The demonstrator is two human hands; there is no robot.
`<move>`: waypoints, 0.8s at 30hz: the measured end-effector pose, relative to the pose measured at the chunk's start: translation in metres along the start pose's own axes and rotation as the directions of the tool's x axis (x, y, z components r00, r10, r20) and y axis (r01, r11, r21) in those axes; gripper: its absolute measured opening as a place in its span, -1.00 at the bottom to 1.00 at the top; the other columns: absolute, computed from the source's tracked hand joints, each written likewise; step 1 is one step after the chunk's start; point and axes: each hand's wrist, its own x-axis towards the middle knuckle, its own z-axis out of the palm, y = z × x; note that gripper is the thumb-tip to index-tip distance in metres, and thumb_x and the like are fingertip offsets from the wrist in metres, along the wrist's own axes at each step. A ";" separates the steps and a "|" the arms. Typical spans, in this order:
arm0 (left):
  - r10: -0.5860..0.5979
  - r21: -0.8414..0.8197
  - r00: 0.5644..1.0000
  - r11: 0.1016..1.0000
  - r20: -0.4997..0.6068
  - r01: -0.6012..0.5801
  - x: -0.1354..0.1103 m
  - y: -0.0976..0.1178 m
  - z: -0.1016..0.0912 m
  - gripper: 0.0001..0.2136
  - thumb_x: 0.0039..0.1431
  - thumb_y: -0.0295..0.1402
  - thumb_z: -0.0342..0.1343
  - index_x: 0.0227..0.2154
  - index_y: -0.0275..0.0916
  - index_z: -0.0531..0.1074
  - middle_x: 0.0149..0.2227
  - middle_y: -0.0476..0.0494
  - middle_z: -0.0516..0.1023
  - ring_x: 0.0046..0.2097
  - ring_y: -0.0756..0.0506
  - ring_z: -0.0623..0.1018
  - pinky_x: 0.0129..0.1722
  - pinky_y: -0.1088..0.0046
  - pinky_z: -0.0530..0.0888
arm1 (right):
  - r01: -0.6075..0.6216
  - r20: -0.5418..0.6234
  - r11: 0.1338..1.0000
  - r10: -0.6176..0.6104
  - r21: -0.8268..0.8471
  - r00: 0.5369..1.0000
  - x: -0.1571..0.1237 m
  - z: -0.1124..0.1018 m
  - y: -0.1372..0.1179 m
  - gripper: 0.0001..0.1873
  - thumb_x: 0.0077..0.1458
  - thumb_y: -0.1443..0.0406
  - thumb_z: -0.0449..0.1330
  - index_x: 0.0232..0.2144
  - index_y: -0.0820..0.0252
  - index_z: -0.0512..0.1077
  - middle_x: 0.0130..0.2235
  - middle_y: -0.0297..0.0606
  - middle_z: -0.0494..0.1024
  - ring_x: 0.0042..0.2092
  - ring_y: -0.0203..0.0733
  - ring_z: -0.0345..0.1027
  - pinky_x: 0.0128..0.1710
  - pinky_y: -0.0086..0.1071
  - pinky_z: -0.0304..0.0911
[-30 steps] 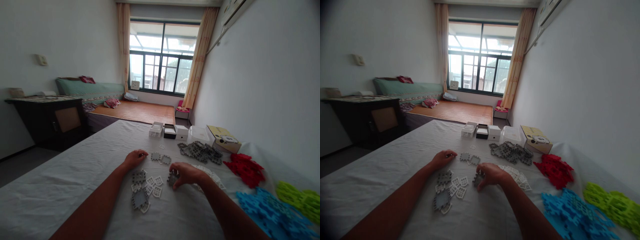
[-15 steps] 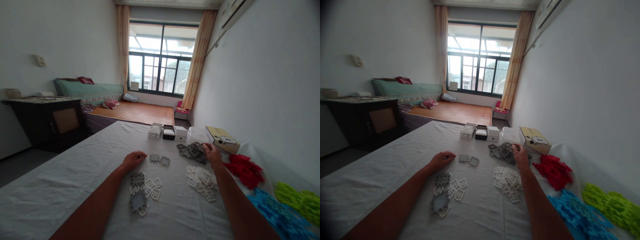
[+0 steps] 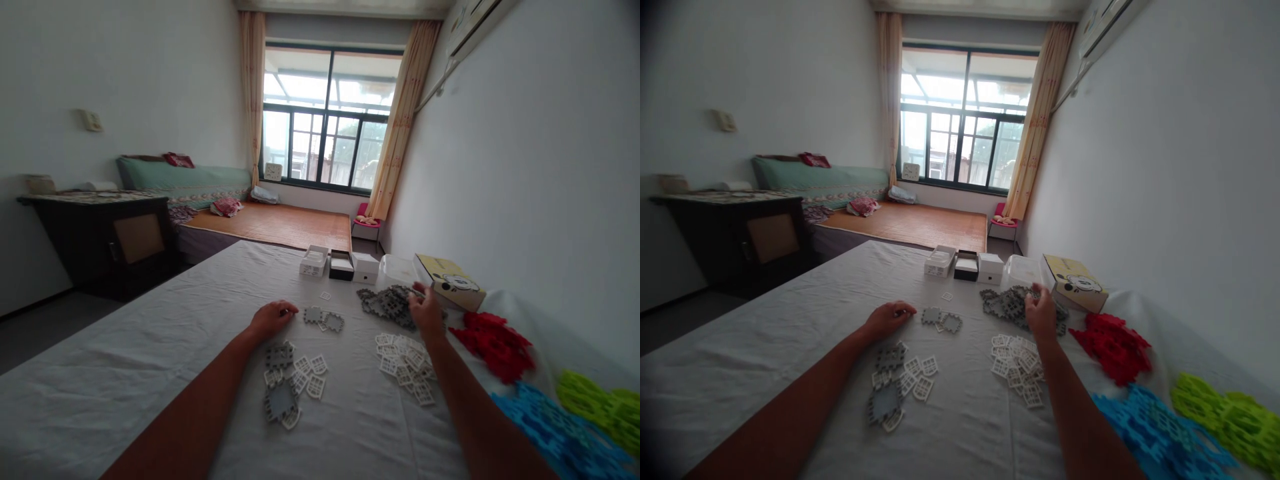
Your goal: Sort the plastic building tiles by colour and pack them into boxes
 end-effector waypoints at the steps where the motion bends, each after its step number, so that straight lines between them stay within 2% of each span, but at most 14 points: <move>1: 0.007 0.002 1.000 1.000 -0.001 -0.007 0.000 0.001 0.000 -0.75 0.13 -0.29 -0.02 -0.22 -0.06 0.53 -0.17 0.02 0.56 -0.21 -0.04 0.51 -0.21 0.51 0.38 | 0.080 0.112 0.997 -0.079 -0.006 0.991 -0.008 0.005 -0.013 -0.54 0.03 0.17 0.05 -0.03 0.25 0.33 -0.14 -0.07 0.55 -0.29 -0.14 0.48 -0.23 -0.26 0.39; 2: 0.016 0.004 1.000 1.000 -0.005 -0.016 -0.001 0.003 0.000 -0.75 0.13 -0.30 -0.02 -0.22 -0.07 0.53 -0.17 0.02 0.56 -0.22 -0.04 0.51 -0.21 0.50 0.38 | 0.150 0.247 0.989 -0.147 0.008 0.958 -0.017 0.013 -0.027 -0.58 0.07 0.17 0.02 -0.06 0.23 0.37 -0.14 -0.08 0.55 -0.25 -0.14 0.48 -0.20 -0.25 0.38; 3: 0.026 0.003 1.000 1.000 -0.009 -0.026 -0.001 0.004 0.000 -0.75 0.13 -0.32 -0.02 -0.22 -0.07 0.53 -0.17 0.01 0.56 -0.22 -0.04 0.51 -0.20 0.50 0.38 | 0.205 0.376 0.978 -0.201 0.030 0.905 -0.029 0.022 -0.041 -0.61 0.08 0.17 0.02 -0.08 0.21 0.39 -0.15 -0.10 0.55 -0.21 -0.13 0.47 -0.17 -0.24 0.37; 5: 0.043 -0.009 0.999 0.999 -0.015 -0.043 -0.002 0.007 0.001 -0.75 0.14 -0.35 -0.02 -0.21 -0.08 0.53 -0.16 0.01 0.55 -0.24 -0.03 0.51 -0.18 0.49 0.38 | 0.293 0.527 0.954 -0.277 0.054 0.804 -0.055 0.042 -0.064 -0.63 0.08 0.17 0.06 -0.09 0.15 0.43 -0.12 -0.12 0.55 -0.12 -0.10 0.43 -0.10 -0.22 0.33; 8: 0.078 -0.043 0.997 0.996 -0.027 -0.079 -0.002 0.010 0.002 -0.74 0.14 -0.38 -0.02 -0.20 -0.09 0.53 -0.15 -0.01 0.54 -0.19 -0.04 0.51 -0.13 0.48 0.39 | 0.382 0.602 0.924 -0.320 0.027 0.732 -0.088 0.066 -0.081 -0.61 0.04 0.22 0.14 -0.03 0.02 0.42 0.00 -0.17 0.49 0.06 -0.04 0.31 0.04 -0.19 0.22; 10: 0.120 -0.068 0.992 0.990 -0.046 -0.123 -0.002 0.012 0.003 -0.75 0.13 -0.40 -0.01 -0.20 -0.11 0.53 -0.14 -0.03 0.54 -0.11 -0.06 0.49 -0.08 0.47 0.38 | 0.452 0.648 0.891 -0.322 -0.038 0.690 -0.100 0.074 -0.083 -0.61 0.05 0.25 0.15 -0.02 -0.02 0.42 0.07 -0.21 0.44 0.12 0.00 0.24 0.08 -0.18 0.18; 12: 0.172 -0.087 0.983 0.980 -0.058 -0.177 -0.002 0.013 0.004 -0.74 0.12 -0.41 0.01 -0.18 -0.11 0.53 -0.10 -0.04 0.54 -0.03 -0.09 0.45 -0.01 0.43 0.36 | 0.517 0.689 0.852 -0.327 -0.081 0.647 -0.104 0.073 -0.084 -0.68 0.05 0.27 0.16 -0.10 0.01 0.46 0.04 -0.21 0.46 0.08 0.03 0.27 0.04 -0.19 0.21; 15: 0.245 -0.099 0.969 0.964 -0.043 -0.248 -0.004 0.018 0.006 -0.71 0.12 -0.38 0.04 -0.09 -0.11 0.49 0.00 -0.07 0.49 0.05 -0.11 0.39 0.09 0.36 0.31 | 0.580 0.716 0.811 -0.362 -0.074 0.597 -0.104 0.065 -0.087 -0.82 0.06 0.28 0.15 -0.25 0.06 0.49 -0.12 -0.23 0.56 -0.06 -0.03 0.37 -0.06 -0.27 0.25; 17: 0.282 -0.093 0.959 0.955 -0.016 -0.282 -0.005 0.021 0.007 -0.70 0.12 -0.34 0.06 -0.07 -0.11 0.48 0.04 -0.09 0.46 0.08 -0.13 0.37 0.13 0.32 0.28 | 0.584 0.701 0.806 -0.364 -0.092 0.613 -0.103 0.060 -0.090 -0.81 0.13 0.26 0.08 -0.25 0.09 0.48 -0.22 -0.21 0.58 -0.16 -0.08 0.41 -0.13 -0.30 0.26; 18: 0.294 -0.088 0.956 0.952 0.000 -0.293 -0.006 0.023 0.008 -0.70 0.12 -0.32 0.07 -0.06 -0.10 0.48 0.05 -0.09 0.45 0.09 -0.13 0.37 0.13 0.31 0.27 | 0.577 0.685 0.808 -0.355 -0.117 0.636 -0.102 0.059 -0.090 -0.77 0.17 0.26 0.02 -0.23 0.12 0.46 -0.24 -0.19 0.58 -0.19 -0.09 0.42 -0.16 -0.30 0.25; 20: 0.304 -0.083 0.952 0.950 0.027 -0.301 -0.006 0.024 0.009 -0.71 0.12 -0.31 0.08 -0.08 -0.09 0.48 0.05 -0.08 0.45 0.09 -0.13 0.37 0.12 0.32 0.28 | 0.547 0.632 0.818 -0.331 -0.178 0.701 -0.098 0.059 -0.087 -0.70 0.22 0.26 -0.07 -0.21 0.16 0.45 -0.27 -0.16 0.57 -0.21 -0.11 0.42 -0.18 -0.31 0.24; 24: 0.286 -0.079 0.957 0.956 0.049 -0.281 -0.006 0.024 0.010 -0.73 0.11 -0.32 0.08 -0.10 -0.08 0.49 0.06 -0.08 0.44 0.10 -0.13 0.37 0.11 0.34 0.29 | 0.459 0.457 0.863 -0.329 -0.209 0.826 -0.075 0.057 -0.069 -0.68 0.21 0.22 -0.06 -0.26 0.18 0.47 -0.24 -0.14 0.56 -0.11 -0.10 0.38 -0.08 -0.30 0.21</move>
